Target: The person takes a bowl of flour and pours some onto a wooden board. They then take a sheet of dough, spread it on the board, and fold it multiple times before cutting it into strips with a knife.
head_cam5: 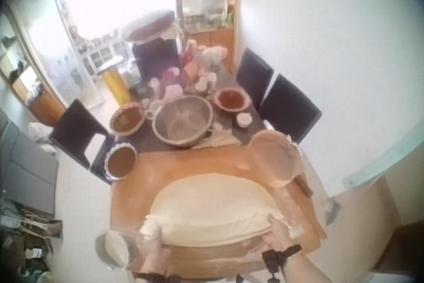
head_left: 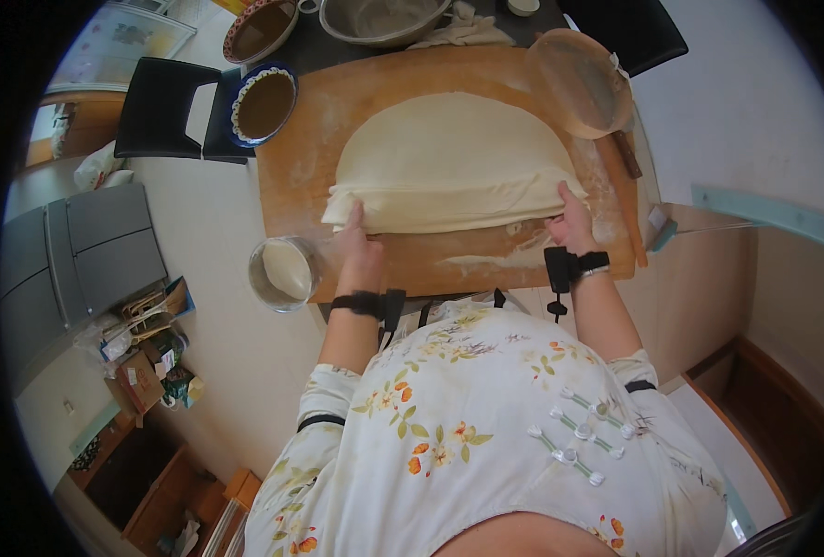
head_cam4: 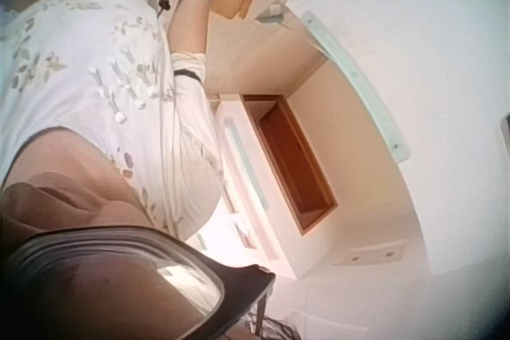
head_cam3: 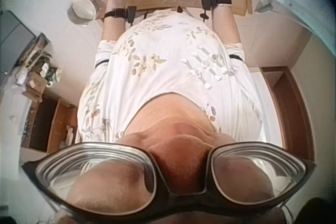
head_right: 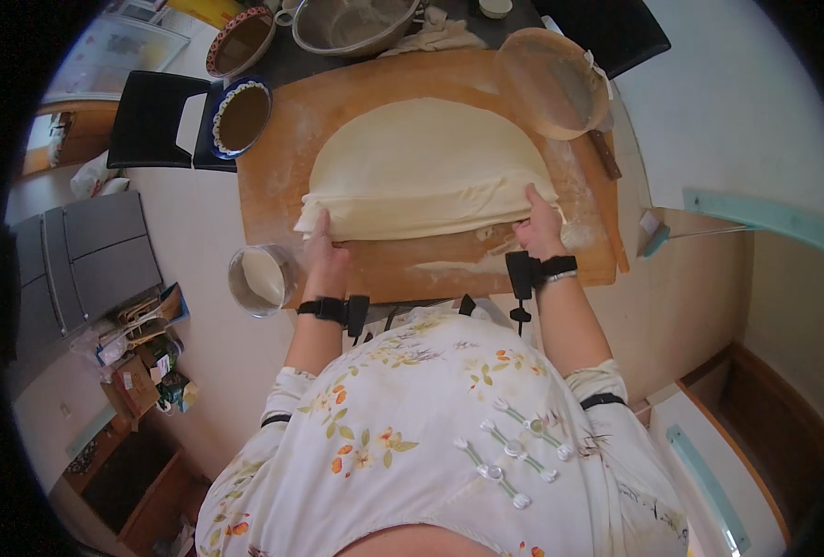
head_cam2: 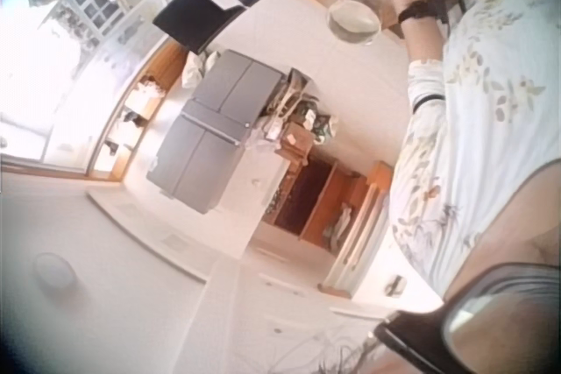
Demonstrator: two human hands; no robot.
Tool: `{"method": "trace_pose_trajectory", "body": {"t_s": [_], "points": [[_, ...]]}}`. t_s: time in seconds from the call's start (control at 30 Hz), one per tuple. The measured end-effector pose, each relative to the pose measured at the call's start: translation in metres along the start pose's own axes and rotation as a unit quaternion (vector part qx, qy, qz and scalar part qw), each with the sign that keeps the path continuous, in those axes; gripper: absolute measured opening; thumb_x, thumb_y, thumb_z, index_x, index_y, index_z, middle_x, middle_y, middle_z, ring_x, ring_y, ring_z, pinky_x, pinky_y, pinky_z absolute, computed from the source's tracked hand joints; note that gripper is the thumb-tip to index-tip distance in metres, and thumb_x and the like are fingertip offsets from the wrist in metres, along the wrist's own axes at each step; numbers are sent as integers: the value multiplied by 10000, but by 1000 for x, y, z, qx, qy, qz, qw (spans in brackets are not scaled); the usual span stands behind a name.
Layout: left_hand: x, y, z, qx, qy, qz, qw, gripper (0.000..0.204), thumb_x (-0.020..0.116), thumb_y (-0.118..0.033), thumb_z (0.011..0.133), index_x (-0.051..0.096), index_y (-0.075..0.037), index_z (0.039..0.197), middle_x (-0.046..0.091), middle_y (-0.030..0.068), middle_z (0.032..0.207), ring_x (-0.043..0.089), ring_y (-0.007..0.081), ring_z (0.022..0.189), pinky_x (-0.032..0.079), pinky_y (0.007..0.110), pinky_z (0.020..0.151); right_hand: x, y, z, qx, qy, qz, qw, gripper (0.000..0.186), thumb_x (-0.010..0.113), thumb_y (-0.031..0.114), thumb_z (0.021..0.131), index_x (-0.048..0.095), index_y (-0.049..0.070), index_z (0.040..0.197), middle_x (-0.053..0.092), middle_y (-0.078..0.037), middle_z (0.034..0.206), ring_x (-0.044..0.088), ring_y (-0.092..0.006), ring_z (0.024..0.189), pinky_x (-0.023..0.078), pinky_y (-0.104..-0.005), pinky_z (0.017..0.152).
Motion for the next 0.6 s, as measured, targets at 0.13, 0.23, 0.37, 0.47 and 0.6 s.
{"method": "trace_pose_trajectory", "body": {"t_s": [0.13,0.23,0.37,0.47,0.6], "points": [[20,-53,-74,56,60,36,996,333,643,-86,970,596,-48,1297,660,89,1248,652,258,1124,557,433,964,6,39,-72,-4,98,-1,995,369,657,183,994,562,58,1328,642,-112,1283,621,-267,1193,516,-443,1017],[31,-103,-133,92,111,86,986,333,600,-85,988,572,-31,1315,647,101,1267,649,260,1143,552,434,976,-1,75,-131,-15,131,-27,991,381,625,206,1014,548,62,1358,630,-114,1318,605,-260,1222,498,-437,1044],[39,-141,-201,91,104,137,981,350,598,-97,991,551,-22,1330,632,112,1288,646,270,1157,549,432,978,-17,106,-213,-28,70,-58,995,380,605,199,1022,538,73,1374,618,-92,1355,583,-234,1261,474,-429,1075],[33,-138,-214,30,107,183,977,367,583,-93,992,533,-13,1347,615,124,1313,633,273,1186,543,425,981,-22,107,-248,-40,38,-69,996,369,594,187,1026,540,66,1371,614,-92,1364,584,-226,1260,464,-413,1083],[46,-105,-152,-52,155,205,965,336,561,-66,978,552,-22,1311,615,106,1280,603,275,1197,516,438,998,-11,105,-197,-14,98,-146,984,362,578,176,1033,539,46,1369,612,-95,1367,582,-219,1261,471,-397,1070]]}}
Point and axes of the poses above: each hand's wrist, its own z-axis towards the middle knuckle, its own x-axis out of the palm, y = z × x, the point moved 6 cm from there along z, towards the middle knuckle
